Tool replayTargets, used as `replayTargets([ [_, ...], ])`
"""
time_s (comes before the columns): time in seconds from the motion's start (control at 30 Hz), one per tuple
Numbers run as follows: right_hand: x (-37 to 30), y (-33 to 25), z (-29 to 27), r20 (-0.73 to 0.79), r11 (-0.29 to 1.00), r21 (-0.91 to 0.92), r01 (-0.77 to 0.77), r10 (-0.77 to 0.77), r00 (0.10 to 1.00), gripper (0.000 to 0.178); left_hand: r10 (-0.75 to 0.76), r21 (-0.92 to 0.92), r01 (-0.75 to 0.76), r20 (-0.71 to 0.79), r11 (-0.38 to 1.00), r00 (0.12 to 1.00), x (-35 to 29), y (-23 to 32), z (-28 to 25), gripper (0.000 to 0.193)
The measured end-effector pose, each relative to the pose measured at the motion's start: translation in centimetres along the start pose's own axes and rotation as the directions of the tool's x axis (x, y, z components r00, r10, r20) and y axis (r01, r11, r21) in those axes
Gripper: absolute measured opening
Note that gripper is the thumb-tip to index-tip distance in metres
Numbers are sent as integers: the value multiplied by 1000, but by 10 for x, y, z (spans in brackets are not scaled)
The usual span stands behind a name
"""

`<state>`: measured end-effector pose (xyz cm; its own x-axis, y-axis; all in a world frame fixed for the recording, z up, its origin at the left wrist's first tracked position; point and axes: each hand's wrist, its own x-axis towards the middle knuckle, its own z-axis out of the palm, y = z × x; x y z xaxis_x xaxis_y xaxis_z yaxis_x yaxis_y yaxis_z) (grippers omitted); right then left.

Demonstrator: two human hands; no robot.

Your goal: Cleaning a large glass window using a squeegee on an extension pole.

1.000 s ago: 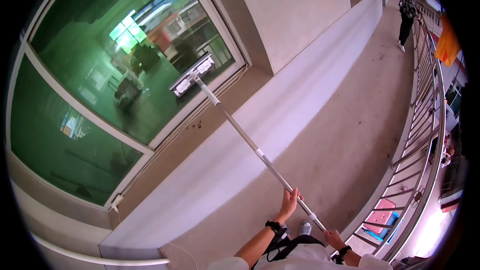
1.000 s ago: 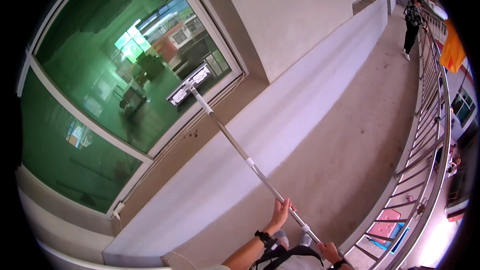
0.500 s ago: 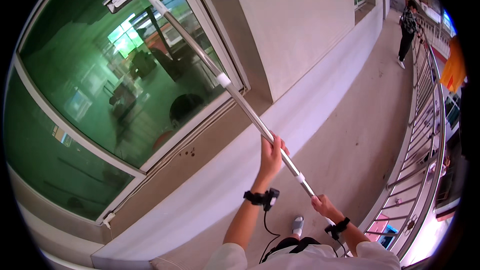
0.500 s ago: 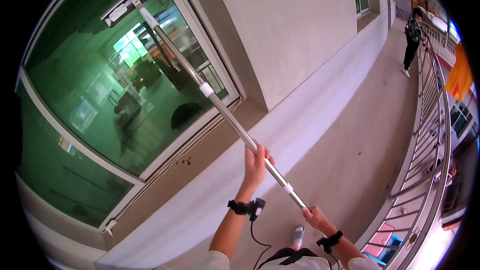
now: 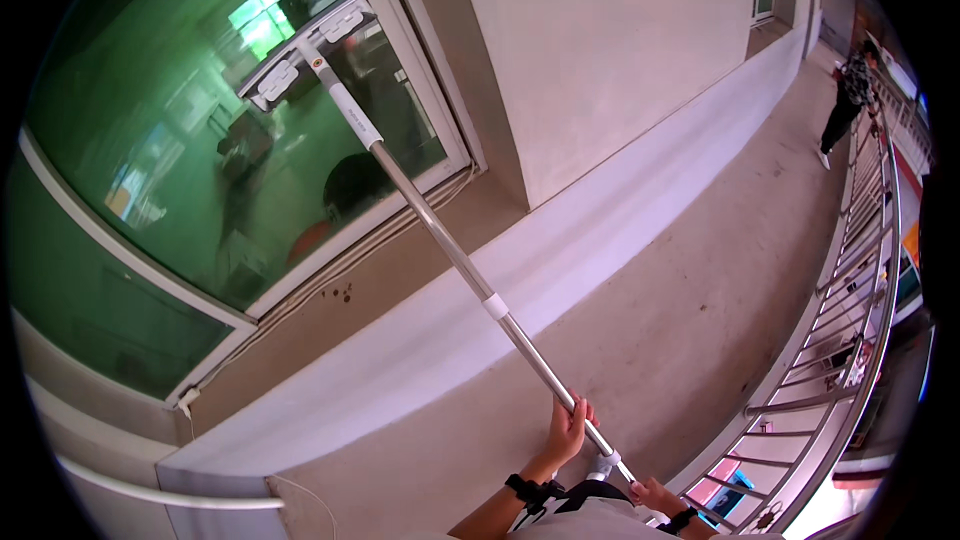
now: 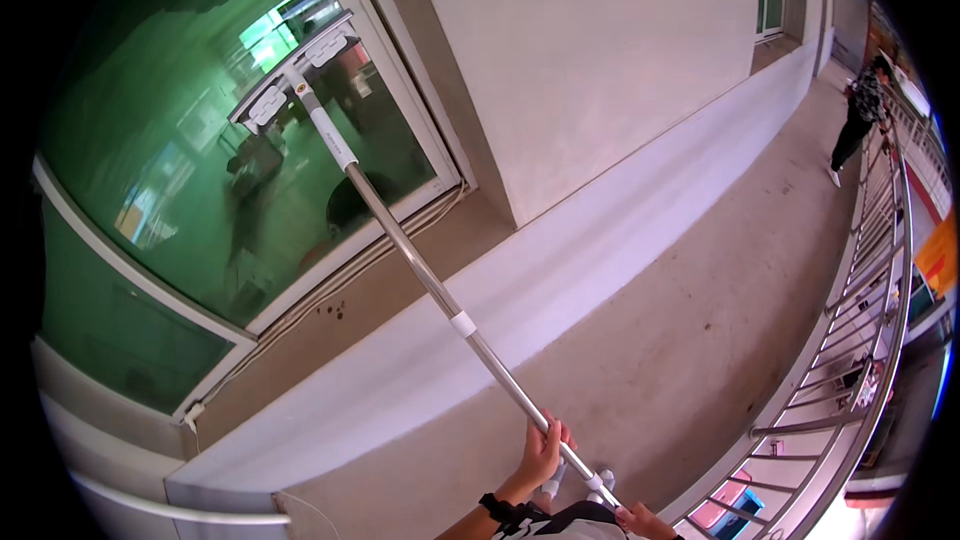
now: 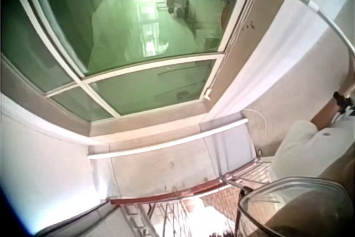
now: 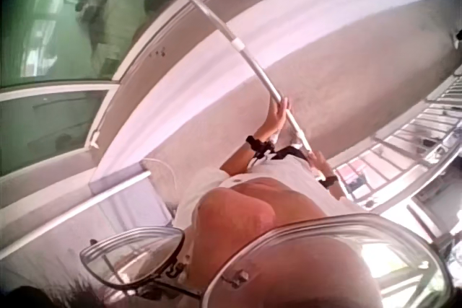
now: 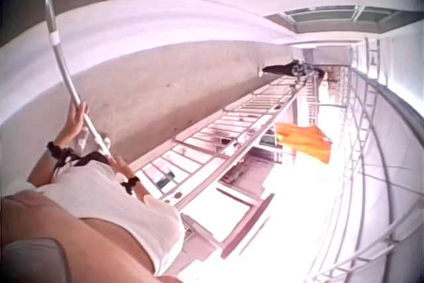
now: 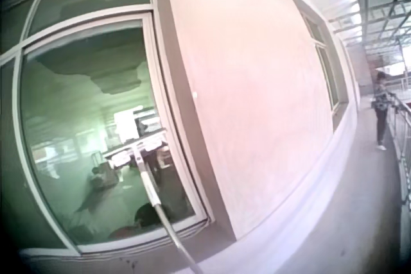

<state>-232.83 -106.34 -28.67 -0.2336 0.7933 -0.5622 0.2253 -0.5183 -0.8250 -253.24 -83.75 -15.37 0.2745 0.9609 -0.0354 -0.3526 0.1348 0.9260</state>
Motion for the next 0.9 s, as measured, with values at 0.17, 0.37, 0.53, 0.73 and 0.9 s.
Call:
replayTargets([
  [0.17,-6,31,-18,155,993,27,-119,114,981,48,-73,29,76,-88,997,993,-14,-38,12,9],
  [0.37,-26,0,-10,176,979,-139,-152,176,969,55,-106,124,134,-212,983,972,-41,-68,5,9],
  [0.53,-44,1,-17,157,972,-120,-201,218,963,57,-151,159,185,-204,970,967,-50,-85,15,10],
  [0.73,-56,55,-19,157,973,8,-233,228,961,53,-167,144,199,-213,969,963,-57,-89,25,14],
  [0.9,-60,64,-22,-26,969,-17,-246,245,969,51,-129,55,140,-169,989,977,-54,-86,32,16],
])
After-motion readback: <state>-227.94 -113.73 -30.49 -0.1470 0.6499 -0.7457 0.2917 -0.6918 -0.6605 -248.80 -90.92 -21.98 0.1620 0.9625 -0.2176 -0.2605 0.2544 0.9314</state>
